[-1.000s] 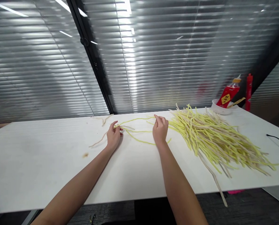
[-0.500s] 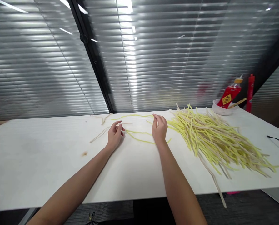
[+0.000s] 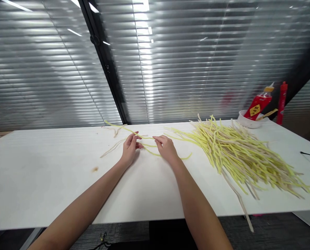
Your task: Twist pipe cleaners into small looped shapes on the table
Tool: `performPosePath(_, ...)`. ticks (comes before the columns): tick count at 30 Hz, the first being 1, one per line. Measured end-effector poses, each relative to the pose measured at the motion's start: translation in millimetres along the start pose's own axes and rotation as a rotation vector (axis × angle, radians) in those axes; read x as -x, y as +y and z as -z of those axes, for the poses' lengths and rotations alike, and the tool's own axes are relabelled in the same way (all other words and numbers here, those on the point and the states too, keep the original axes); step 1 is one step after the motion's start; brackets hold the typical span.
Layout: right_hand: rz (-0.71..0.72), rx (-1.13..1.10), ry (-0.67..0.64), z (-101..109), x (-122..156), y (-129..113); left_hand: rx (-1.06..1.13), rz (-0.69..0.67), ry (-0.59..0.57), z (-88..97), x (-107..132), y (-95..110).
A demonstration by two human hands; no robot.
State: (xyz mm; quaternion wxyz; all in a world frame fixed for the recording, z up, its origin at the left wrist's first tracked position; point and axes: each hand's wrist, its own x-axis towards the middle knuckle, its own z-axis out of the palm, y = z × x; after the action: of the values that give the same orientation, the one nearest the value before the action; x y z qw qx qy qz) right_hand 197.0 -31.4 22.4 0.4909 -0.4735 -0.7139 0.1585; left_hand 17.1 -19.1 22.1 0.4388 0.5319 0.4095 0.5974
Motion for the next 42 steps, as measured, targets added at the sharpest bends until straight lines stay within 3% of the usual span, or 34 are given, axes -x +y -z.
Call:
performPosePath(4, -0.034, -0.008, -0.108, -1, 2, 3, 0.09, 0.102, 0.055, 2.2, -4, 0)
performPosePath(8, -0.114, -0.038, -0.119, 1, 2, 4, 0.188, 0.167, 0.096, 5.2, -7, -3)
performPosePath(16, -0.237, -0.139, -0.009, 10, -3, 2, 0.285, 0.243, 0.181, 9.9, -10, -5)
performPosePath(25, -0.361, -0.56, 0.069, 12, -9, 2, 0.279, 0.32, 0.159, 10.9, -10, -5)
performPosePath(35, -0.309, -0.298, 0.177, 12, -6, 1, 0.317, 0.37, 0.177, 11.5, -12, -3)
performPosePath(42, -0.33, -0.393, 0.231, 3, -5, -3, 0.418, 0.408, 0.269, 12.6, -13, 0)
